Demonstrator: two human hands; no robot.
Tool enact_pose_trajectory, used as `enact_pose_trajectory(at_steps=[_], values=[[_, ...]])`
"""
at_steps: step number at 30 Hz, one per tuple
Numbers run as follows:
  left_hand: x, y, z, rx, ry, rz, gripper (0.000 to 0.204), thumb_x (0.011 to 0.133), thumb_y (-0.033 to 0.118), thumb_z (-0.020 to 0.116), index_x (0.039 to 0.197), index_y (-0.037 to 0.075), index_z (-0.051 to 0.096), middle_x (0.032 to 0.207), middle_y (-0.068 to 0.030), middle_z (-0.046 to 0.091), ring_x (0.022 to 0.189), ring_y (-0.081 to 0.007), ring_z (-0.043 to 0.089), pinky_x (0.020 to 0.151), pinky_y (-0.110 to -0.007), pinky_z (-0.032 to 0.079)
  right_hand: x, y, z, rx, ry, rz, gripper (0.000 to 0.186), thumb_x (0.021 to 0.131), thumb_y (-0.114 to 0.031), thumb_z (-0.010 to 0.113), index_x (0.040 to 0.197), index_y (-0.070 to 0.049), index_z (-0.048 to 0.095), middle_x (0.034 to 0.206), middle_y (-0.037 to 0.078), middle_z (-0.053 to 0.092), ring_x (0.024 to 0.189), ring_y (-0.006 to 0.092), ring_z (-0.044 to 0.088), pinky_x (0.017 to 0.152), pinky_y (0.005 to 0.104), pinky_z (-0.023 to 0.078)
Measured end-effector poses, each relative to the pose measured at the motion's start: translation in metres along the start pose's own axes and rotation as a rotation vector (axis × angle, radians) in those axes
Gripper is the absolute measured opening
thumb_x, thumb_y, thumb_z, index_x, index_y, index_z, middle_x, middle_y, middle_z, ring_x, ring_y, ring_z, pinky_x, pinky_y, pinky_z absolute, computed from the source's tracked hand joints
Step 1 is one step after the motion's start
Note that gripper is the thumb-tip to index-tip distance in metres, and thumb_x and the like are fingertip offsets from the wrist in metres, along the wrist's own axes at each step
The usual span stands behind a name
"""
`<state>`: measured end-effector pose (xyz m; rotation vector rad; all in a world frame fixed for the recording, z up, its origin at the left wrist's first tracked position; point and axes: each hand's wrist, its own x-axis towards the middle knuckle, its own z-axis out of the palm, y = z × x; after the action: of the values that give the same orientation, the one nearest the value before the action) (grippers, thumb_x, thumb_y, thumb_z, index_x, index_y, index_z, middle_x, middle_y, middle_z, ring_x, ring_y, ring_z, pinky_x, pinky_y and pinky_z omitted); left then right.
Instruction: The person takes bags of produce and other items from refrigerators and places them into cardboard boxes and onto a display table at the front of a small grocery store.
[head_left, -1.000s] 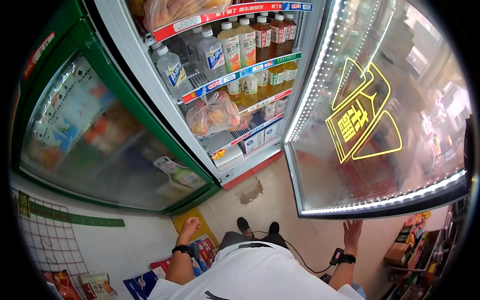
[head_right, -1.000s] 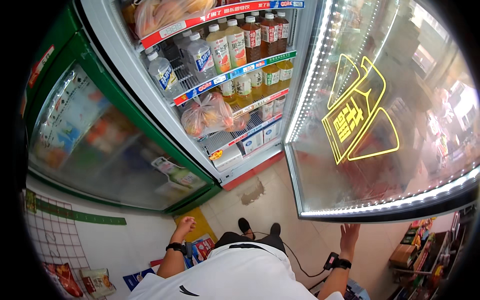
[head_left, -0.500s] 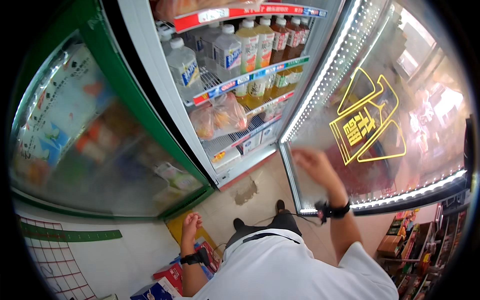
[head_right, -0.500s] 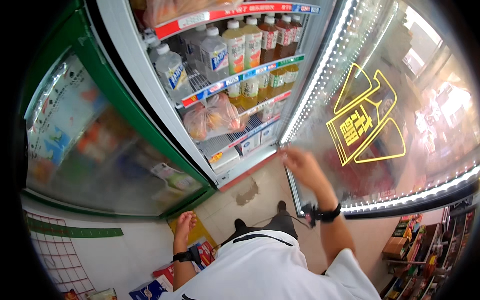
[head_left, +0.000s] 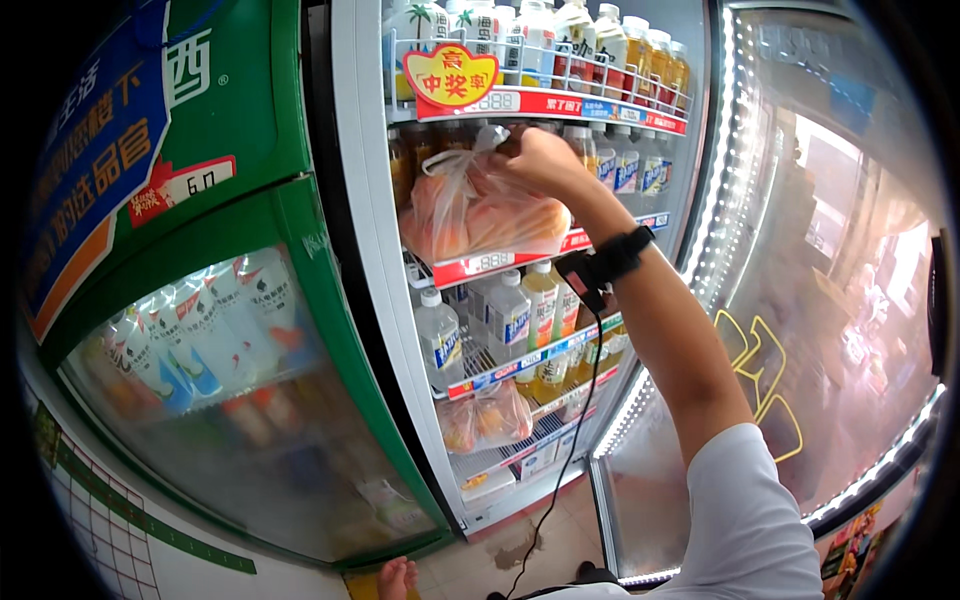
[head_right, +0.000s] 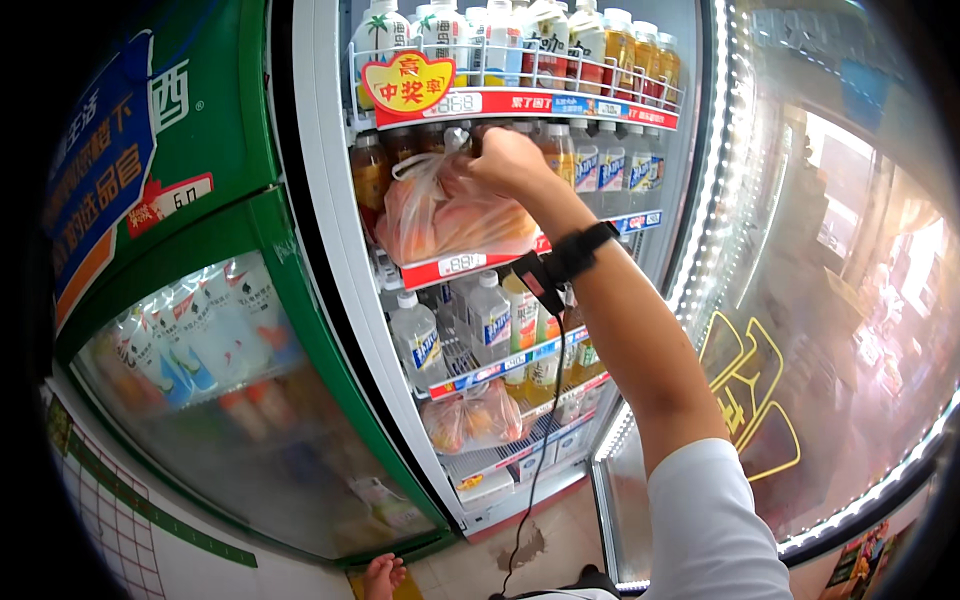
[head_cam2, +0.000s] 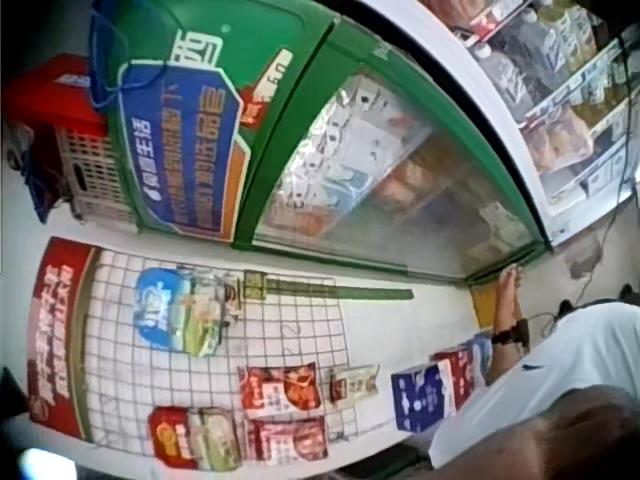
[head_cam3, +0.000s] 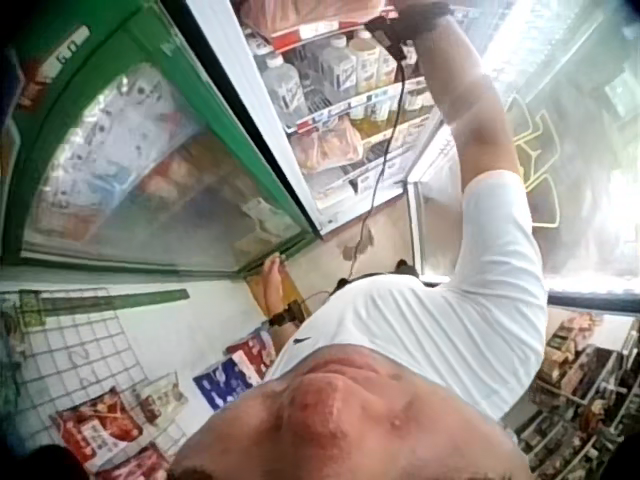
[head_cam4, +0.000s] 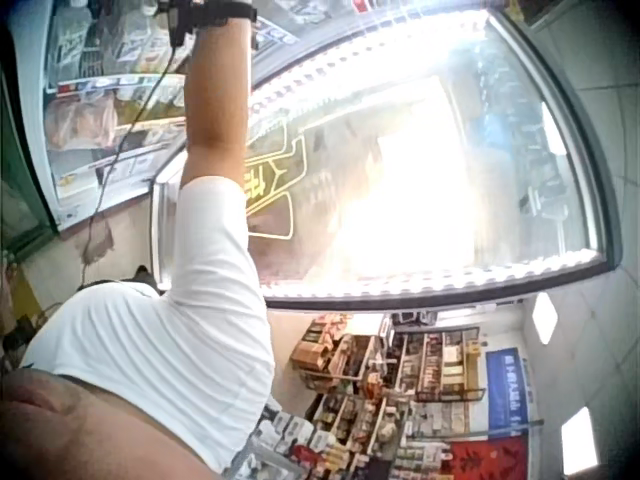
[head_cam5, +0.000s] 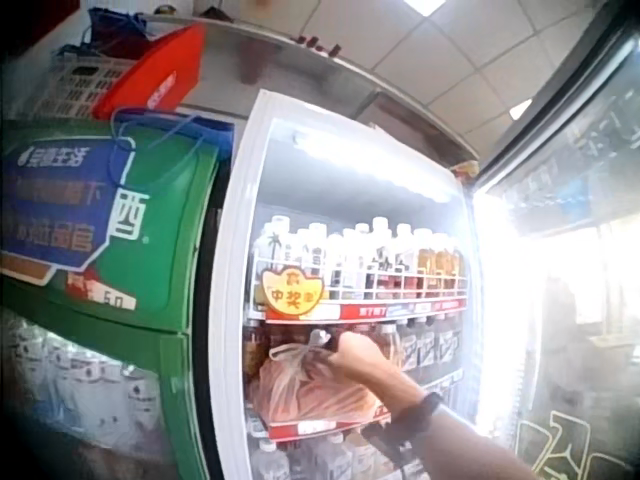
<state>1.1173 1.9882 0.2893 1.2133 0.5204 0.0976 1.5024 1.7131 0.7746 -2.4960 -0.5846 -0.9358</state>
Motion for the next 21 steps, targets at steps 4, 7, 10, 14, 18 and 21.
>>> enact_pose_trajectory(at_steps=[4,7,10,14,18,21], values=[[-0.001,-0.017,-0.007,-0.082,-0.004,0.018,0.021,0.088,0.021,0.055,0.103,0.007,0.06,0.086,-0.0003,0.061,0.073,-0.0101,0.056,0.065,-0.024,0.046,0.029,-0.009,0.03,-0.141,-0.234,-0.098,0.043,0.077,-0.042,0.057,0.099,-0.006,0.063,0.094,0.022,0.062,0.088,0.0362,0.059,0.078,0.0382,0.048],[-0.009,-0.024,-0.005,-0.099,0.078,0.024,0.021,0.089,0.021,0.054,0.103,0.007,0.06,0.084,-0.0009,0.061,0.072,-0.0109,0.057,0.065,-0.024,0.046,0.039,-0.007,0.038,-0.24,-0.203,-0.164,0.042,0.082,-0.042,0.055,0.113,-0.014,0.057,0.1,0.022,0.06,0.092,0.0364,0.057,0.078,0.0401,0.045],[0.0,-0.053,-0.005,-0.094,0.146,0.045,0.021,0.089,0.022,0.053,0.102,0.007,0.059,0.082,-0.0012,0.061,0.071,-0.0112,0.057,0.064,-0.025,0.047,0.048,0.016,0.042,0.069,0.047,-0.048,0.036,0.081,-0.033,0.06,0.102,-0.004,0.063,0.095,0.022,0.062,0.088,0.0376,0.059,0.075,0.0364,0.046],[-0.026,-0.044,0.013,0.036,0.207,0.036,0.02,0.089,0.023,0.053,0.1,0.008,0.059,0.086,-0.0019,0.06,0.075,-0.012,0.057,0.069,-0.026,0.046,0.005,-0.002,0.032,0.653,0.154,0.173,0.033,0.083,-0.029,0.061,0.096,0.001,0.063,0.08,0.014,0.065,0.071,0.0201,0.058,0.069,0.0324,0.045],[-0.004,-0.094,-0.003,0.015,0.063,-0.122,0.02,0.087,0.024,0.055,0.1,0.008,0.058,0.09,-0.0027,0.058,0.08,-0.0133,0.056,0.071,-0.027,0.044,-0.007,-0.004,0.027,0.711,0.439,-0.046,0.029,0.088,-0.027,0.056,0.089,0.002,0.062,0.072,0.008,0.062,0.066,0.0123,0.051,0.065,0.0293,0.043],[-0.01,-0.09,0.022,-0.057,0.074,-0.183,0.02,0.087,0.021,0.056,0.101,0.007,0.056,0.088,-0.0023,0.057,0.074,-0.0125,0.054,0.066,-0.025,0.043,-0.035,-0.001,0.015,0.686,0.534,-0.043,0.025,0.089,-0.025,0.053,0.088,-0.003,0.065,0.071,0.008,0.06,0.066,0.0152,0.053,0.061,0.0277,0.042]])
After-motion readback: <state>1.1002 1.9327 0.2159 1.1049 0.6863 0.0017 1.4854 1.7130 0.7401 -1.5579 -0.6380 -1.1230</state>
